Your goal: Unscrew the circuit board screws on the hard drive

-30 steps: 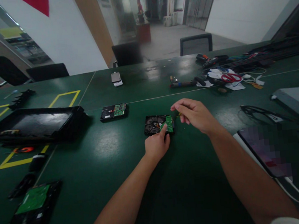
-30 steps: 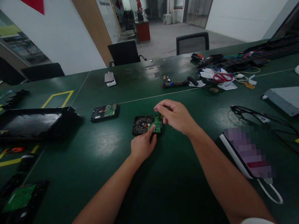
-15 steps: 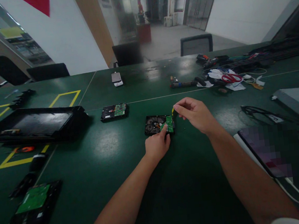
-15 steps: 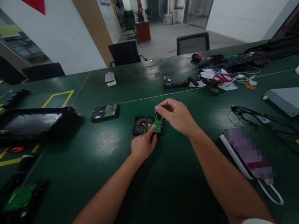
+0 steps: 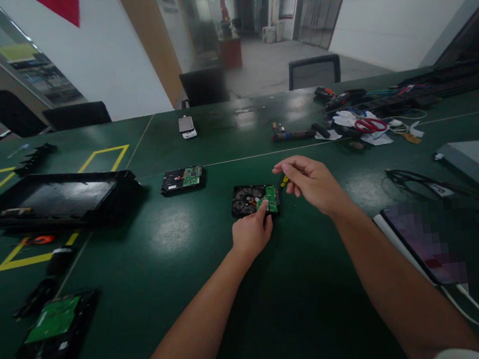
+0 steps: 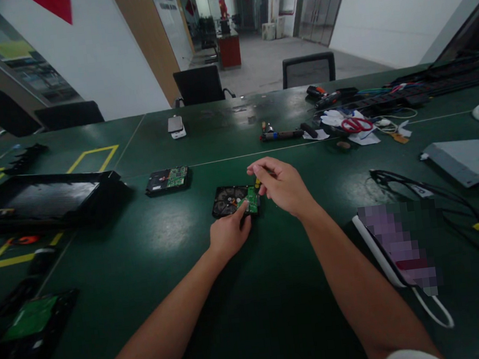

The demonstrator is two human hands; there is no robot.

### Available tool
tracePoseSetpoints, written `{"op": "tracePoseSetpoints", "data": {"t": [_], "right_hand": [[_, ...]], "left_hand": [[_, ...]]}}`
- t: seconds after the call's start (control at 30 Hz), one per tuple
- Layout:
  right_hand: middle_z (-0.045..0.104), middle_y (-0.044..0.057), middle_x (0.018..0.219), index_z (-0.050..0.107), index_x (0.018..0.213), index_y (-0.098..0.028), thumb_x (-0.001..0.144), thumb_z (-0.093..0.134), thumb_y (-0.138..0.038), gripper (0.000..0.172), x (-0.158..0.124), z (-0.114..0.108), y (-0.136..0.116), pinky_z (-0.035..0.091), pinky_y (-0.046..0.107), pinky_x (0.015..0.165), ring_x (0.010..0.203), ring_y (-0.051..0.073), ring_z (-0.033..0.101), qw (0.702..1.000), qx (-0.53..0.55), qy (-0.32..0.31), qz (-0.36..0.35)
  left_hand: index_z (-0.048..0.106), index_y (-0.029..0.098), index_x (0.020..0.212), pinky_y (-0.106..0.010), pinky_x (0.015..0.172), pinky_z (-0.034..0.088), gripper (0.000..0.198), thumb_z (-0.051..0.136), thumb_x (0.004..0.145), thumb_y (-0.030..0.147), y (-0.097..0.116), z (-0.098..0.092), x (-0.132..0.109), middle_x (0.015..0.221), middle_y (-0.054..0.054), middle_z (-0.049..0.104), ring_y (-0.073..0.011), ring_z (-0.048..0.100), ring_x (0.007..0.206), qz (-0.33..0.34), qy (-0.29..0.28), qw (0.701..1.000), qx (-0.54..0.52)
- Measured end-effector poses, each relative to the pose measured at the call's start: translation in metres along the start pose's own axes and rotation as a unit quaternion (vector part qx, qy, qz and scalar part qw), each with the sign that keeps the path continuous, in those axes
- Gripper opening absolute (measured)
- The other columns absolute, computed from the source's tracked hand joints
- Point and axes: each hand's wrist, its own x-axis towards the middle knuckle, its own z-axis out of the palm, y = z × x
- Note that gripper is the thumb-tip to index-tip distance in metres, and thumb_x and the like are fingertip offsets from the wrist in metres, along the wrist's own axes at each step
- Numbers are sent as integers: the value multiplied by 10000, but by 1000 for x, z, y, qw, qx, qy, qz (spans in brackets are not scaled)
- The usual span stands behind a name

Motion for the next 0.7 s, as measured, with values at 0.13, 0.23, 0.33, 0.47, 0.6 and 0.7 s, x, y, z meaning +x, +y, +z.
{"op": "tracePoseSetpoints", "data": {"t": [0.13,0.23,0.33,0.47,0.6,0.7], "right_hand": [[711,72,1110,691,1097,-229,979,556,-516,338,1,2,3,501,268,525,633,116,627,1000,26,-7,0],[709,52,1005,684,1172,-243,981,559,-484,332,2,2,4,490,274,536,621,120,606,1000,22,-11,3],[698,35,923,713,1138,-259,948,612,-479,308,2,-1,4,442,267,519,636,129,574,1000,-18,-1,-2],[697,43,904,709,1015,-230,891,681,-487,286,3,-5,9,422,268,527,670,144,567,998,-43,36,-7],[668,27,781,661,925,-211,854,722,-490,294,3,-6,13,433,274,535,642,148,571,997,-50,58,14],[667,20,788,649,915,-216,858,721,-472,272,2,-4,10,433,271,522,612,136,576,998,-42,48,17]], "left_hand": [[415,340,1546,-357,800,547,549,415,1007,449,0,-1,0,1001,-66,771,-245,738,876,1,1,1000,0],[427,342,1537,-360,787,549,542,407,1008,455,0,-1,0,987,-64,772,-250,739,862,5,7,1000,-1],[427,346,1538,-359,787,549,544,416,1006,456,0,-1,0,1007,-66,771,-252,740,872,2,4,1000,2],[431,336,1538,-360,788,549,545,416,1007,457,0,0,0,1026,-73,771,-253,739,883,2,2,1000,1],[426,336,1542,-369,792,549,547,411,1009,457,-1,0,0,1023,-70,771,-255,737,881,3,4,1000,-1],[431,334,1538,-363,788,547,544,409,1009,457,-1,1,0,1019,-69,771,-250,737,874,4,10,1000,-3]]}}
